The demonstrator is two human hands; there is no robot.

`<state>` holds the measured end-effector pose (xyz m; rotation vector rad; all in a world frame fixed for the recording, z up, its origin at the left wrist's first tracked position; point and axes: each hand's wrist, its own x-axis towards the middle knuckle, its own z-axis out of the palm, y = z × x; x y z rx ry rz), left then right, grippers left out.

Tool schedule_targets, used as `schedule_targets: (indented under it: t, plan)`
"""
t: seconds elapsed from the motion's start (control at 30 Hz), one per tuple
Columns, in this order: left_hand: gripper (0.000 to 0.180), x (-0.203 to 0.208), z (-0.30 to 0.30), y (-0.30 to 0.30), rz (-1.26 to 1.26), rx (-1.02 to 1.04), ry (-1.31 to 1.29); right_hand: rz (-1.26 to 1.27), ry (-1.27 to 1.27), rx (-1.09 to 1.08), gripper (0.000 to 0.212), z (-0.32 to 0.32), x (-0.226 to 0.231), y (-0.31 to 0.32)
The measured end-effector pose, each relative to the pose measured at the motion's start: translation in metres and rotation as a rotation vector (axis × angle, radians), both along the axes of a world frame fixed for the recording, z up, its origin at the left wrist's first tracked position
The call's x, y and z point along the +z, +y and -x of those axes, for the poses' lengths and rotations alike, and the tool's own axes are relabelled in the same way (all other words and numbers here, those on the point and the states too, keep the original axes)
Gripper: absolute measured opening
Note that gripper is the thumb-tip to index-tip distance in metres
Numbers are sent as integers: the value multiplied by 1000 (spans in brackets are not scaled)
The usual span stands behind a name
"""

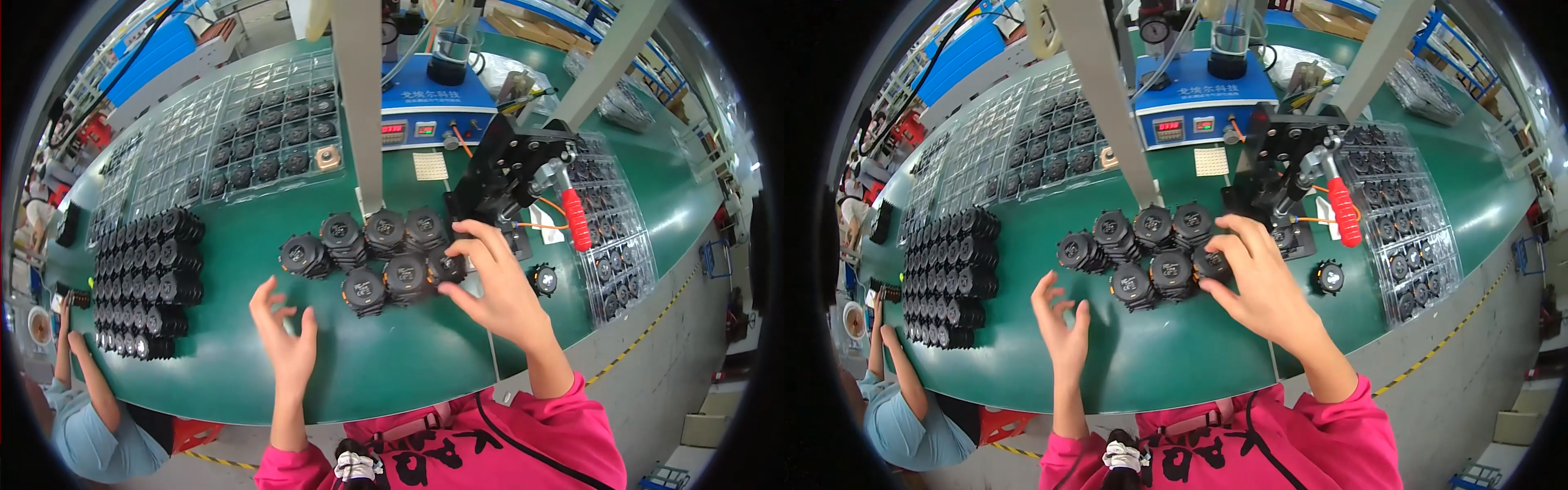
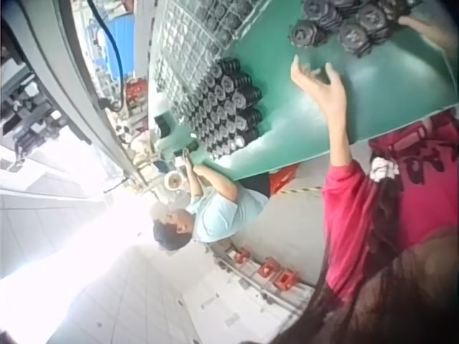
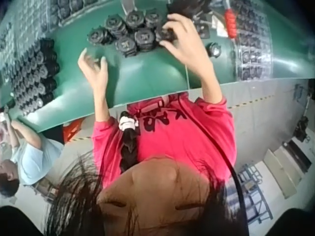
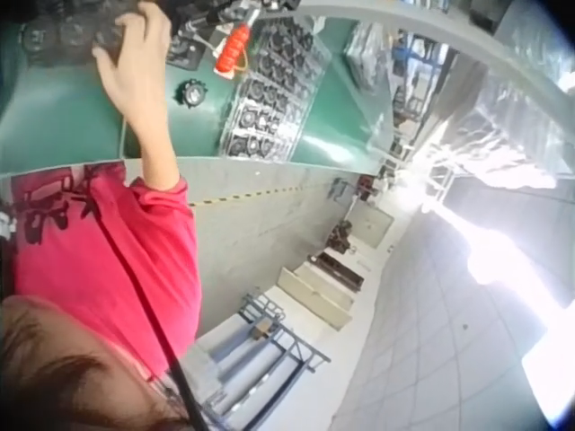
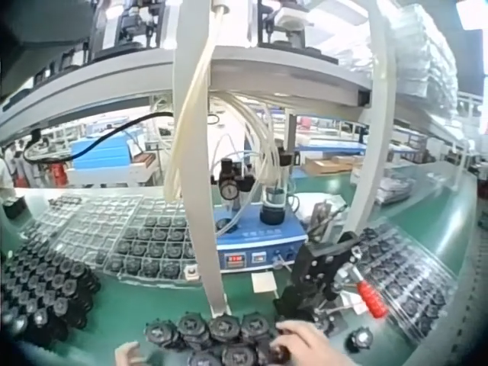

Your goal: The person assembles electronic parts by stacking plastic housings and pressing them together using a manual press machine, creating finished components that are then placed into storage trays.

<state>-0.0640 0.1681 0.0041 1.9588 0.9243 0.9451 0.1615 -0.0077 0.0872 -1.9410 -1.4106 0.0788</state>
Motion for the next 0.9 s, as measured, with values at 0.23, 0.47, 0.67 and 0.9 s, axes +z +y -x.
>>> schedule_targets:
  t: [0.23, 0.47, 0.67, 0.9]
  plan:
    - [46, 38, -29, -83, 186, -341, -325, -146, 259, -39, 39, -4, -38, -20]
    - [68, 70, -62, -109, 1037, -820, -624, -372, 118, 146, 62, 25, -7, -43]
    - [73, 85, -64, -115, 1022, -887, -614, -454, 181, 178, 69, 19, -12, -55]
    - [67, 82, -72, -117, 959, -932, -601, -521, 266, 189, 70, 14, -16, -61]
